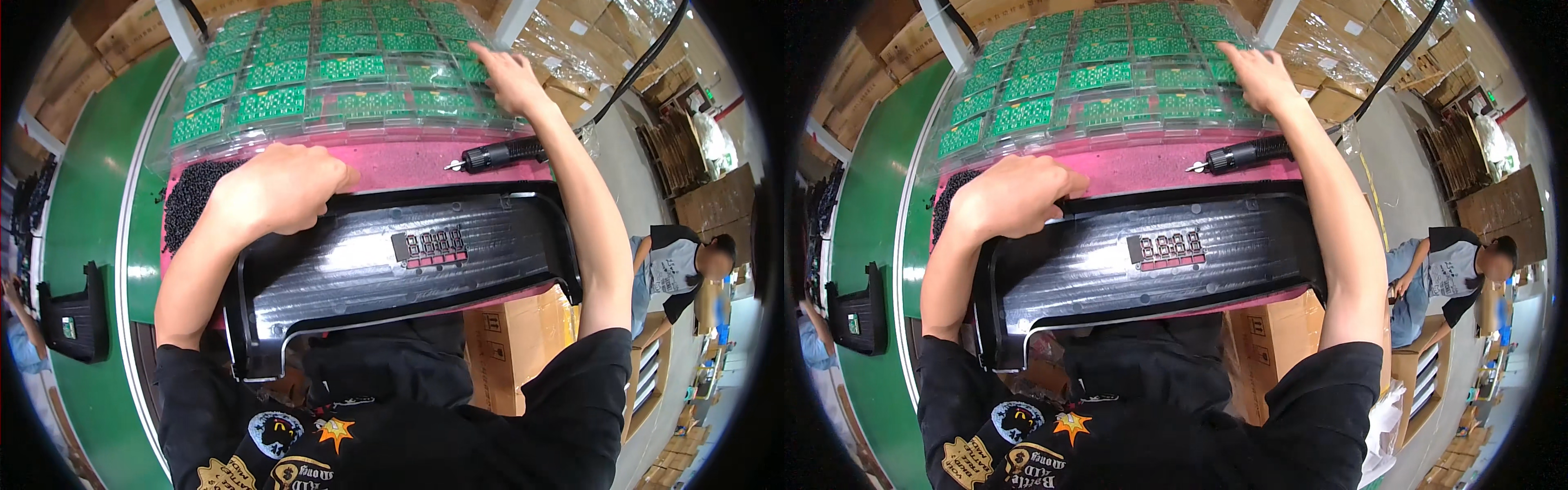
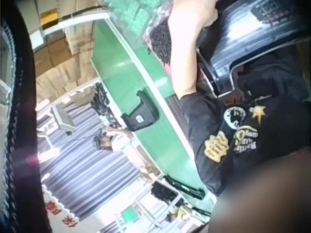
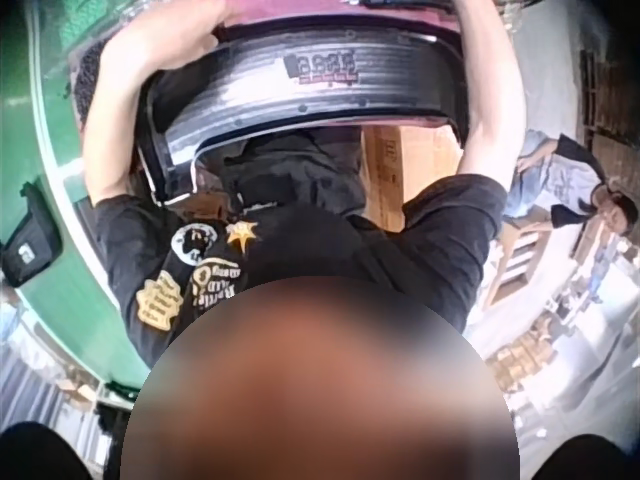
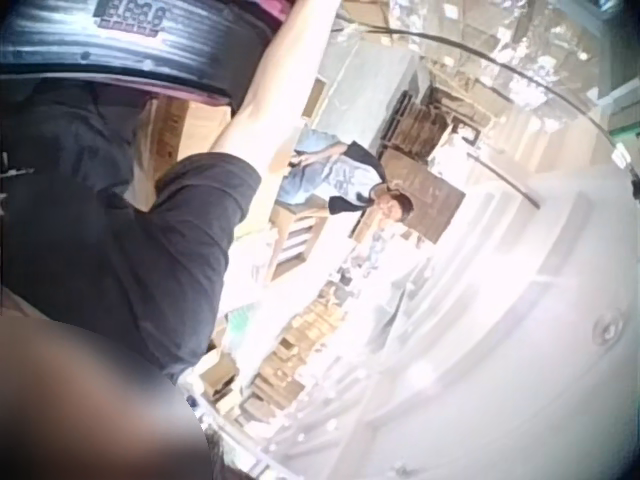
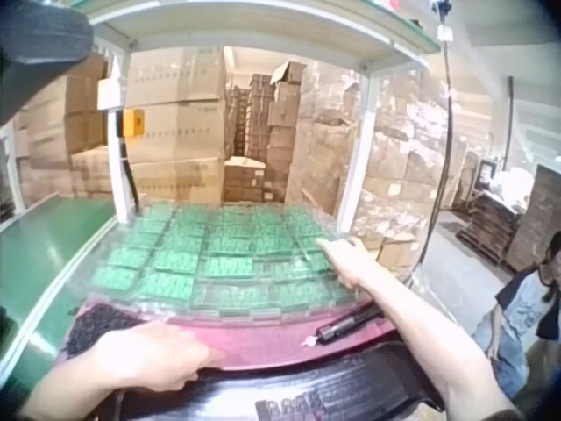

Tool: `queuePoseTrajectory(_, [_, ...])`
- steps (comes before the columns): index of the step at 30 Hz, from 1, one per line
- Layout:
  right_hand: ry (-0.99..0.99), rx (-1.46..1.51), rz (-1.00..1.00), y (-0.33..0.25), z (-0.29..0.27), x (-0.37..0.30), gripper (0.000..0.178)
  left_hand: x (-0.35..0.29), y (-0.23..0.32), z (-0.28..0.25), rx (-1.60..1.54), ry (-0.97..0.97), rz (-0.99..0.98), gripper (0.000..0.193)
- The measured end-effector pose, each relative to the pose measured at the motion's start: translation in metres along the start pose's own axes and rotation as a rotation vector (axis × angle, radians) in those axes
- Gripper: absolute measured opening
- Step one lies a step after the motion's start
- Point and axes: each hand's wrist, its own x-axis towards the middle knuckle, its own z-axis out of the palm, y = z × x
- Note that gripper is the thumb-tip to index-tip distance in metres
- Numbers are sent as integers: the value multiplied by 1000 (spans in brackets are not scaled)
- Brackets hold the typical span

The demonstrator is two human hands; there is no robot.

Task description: The recorder is assembling electronic components by placing a PCB into a plastic housing and securing it with an electric screwdriver.

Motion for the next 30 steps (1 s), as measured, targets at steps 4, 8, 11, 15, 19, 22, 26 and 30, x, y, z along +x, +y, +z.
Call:
queuePoseTrajectory(4, [388,91,24,-22,-32,-12,71,-2,-7,-3,7,142,41,28])
queuePoseTrajectory(8, [534,1229,66,-116,-79,-56,78,3,-4,-12,-336,553,147,57])
queuePoseTrajectory(11, [722,1719,-1265,-117,-48,-36,77,11,27,-19,-492,711,203,67])
queuePoseTrajectory(15, [517,1913,-74,-178,-96,-127,67,6,35,-7,-701,693,196,62])
queuePoseTrajectory(19, [378,1568,-82,-155,-86,-155,57,14,38,4,-683,623,207,55])
queuePoseTrajectory(22, [260,1489,102,-141,-69,-180,54,24,38,21,-558,509,272,54])
queuePoseTrajectory(26, [14,1129,157,-132,-50,-204,50,25,42,36,-457,419,330,53])
queuePoseTrajectory(30, [9,945,34,-129,-34,-208,52,26,45,43,-389,293,278,54])
